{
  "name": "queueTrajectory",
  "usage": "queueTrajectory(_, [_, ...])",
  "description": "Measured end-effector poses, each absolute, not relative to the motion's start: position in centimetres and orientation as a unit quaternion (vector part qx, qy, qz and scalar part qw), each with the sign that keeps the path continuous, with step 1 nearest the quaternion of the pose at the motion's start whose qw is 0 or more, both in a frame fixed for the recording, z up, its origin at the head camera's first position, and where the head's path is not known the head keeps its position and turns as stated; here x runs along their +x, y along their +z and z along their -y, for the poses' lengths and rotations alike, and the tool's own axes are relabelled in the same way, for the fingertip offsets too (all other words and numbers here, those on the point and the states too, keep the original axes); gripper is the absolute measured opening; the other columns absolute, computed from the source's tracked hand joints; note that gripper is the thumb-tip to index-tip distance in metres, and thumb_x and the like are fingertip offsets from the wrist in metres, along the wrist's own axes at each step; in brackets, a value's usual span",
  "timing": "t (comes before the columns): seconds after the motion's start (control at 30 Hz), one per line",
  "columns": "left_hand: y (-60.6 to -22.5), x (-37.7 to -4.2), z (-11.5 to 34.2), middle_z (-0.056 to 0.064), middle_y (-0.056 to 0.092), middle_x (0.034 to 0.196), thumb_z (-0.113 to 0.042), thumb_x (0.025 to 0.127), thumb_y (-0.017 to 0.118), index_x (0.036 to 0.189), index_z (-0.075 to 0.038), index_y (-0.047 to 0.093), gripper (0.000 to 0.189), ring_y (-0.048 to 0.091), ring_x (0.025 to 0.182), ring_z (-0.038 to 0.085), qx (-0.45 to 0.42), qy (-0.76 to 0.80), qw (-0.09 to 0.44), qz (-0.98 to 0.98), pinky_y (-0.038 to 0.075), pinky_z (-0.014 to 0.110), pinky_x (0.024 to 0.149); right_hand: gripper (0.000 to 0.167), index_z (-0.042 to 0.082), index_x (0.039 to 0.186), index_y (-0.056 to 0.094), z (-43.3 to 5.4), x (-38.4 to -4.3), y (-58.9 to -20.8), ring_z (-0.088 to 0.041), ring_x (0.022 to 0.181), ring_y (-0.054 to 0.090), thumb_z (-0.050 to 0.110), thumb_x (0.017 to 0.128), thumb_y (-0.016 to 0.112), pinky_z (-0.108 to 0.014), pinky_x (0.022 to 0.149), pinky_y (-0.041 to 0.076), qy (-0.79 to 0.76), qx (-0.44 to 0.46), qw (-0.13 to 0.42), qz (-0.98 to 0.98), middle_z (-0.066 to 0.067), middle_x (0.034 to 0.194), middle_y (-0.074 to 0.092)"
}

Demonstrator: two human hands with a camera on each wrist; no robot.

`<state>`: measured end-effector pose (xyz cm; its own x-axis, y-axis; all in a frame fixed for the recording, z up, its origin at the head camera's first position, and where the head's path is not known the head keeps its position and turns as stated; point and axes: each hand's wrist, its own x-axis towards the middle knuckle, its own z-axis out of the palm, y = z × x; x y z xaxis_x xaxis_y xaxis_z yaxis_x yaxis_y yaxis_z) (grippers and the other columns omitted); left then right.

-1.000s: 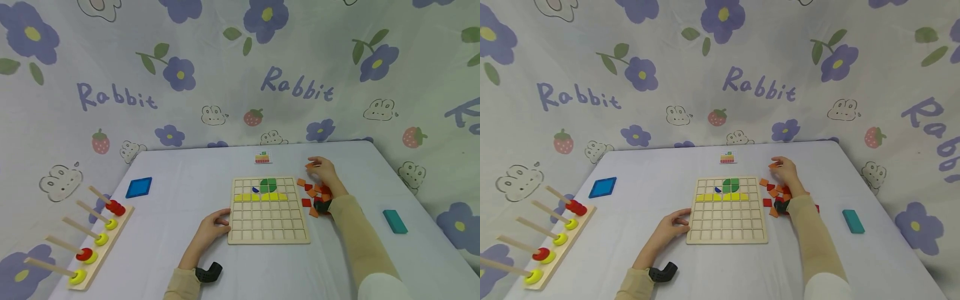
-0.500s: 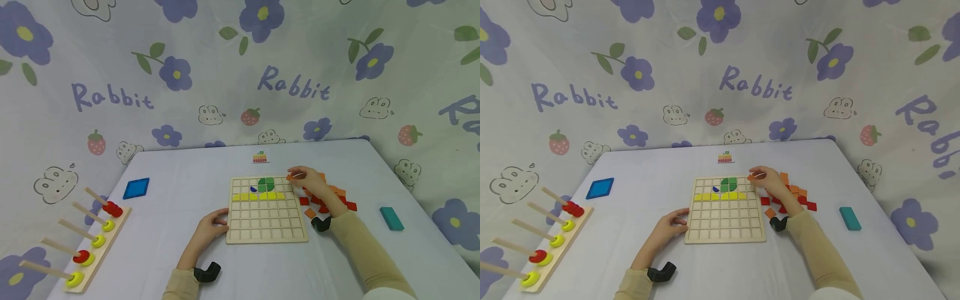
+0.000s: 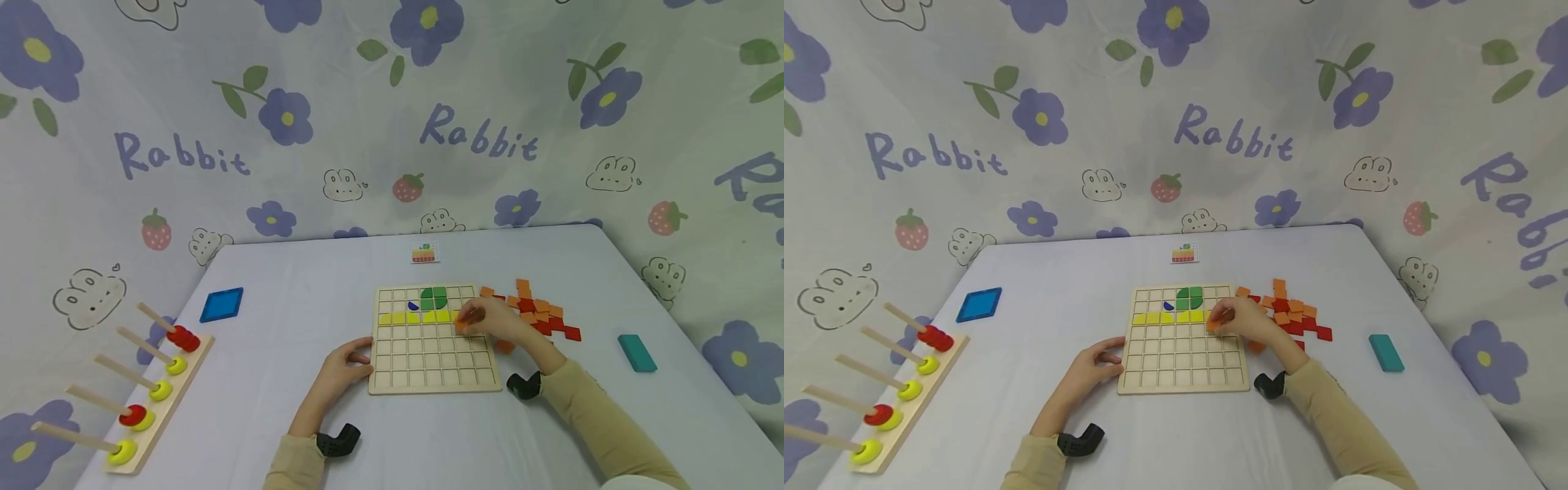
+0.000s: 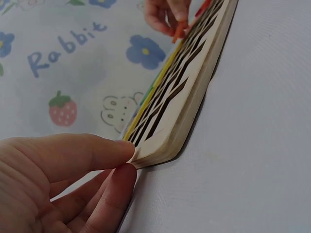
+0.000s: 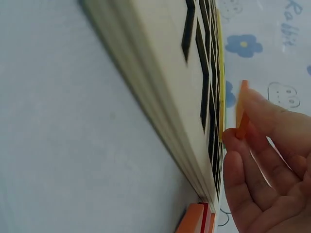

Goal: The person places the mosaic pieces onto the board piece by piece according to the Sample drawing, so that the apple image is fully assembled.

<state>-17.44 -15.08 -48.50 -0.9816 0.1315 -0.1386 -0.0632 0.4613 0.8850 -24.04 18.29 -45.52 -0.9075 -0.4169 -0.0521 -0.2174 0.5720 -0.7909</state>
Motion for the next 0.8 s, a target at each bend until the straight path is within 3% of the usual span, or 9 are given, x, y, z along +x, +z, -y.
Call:
queueTrajectory(0.5, [-48.3, -17.3, 15.0, 0.003, 0.063, 0.095, -0.005, 0.077, 0.070, 0.127, -0.012, 0.056, 0.052, 0.056, 0.086, 0.014, 0.021, 0.520, 0.093, -0.849, 0.045, 0.029, 0.072, 0.016, 0.013, 0.091, 0.069, -17.6, -24.5, -46.1, -0.015, 0.089, 0.059, 0.008, 0.076, 0.074, -0.035, 0.082, 0.048, -0.346, -0.254, 0.098, -0.898, 0.002, 0.094, 0.065])
queueTrajectory(0.8, [-48.2, -17.2, 15.0, 0.005, 0.063, 0.096, -0.005, 0.077, 0.070, 0.127, -0.009, 0.056, 0.052, 0.057, 0.086, 0.015, 0.027, 0.516, 0.089, -0.851, 0.045, 0.026, 0.070, 0.021, 0.012, 0.098, 0.069, -18.6, -24.7, -45.3, -0.018, 0.088, 0.054, 0.015, 0.078, 0.073, -0.034, 0.079, 0.046, -0.402, -0.195, 0.088, -0.890, -0.001, 0.097, 0.063])
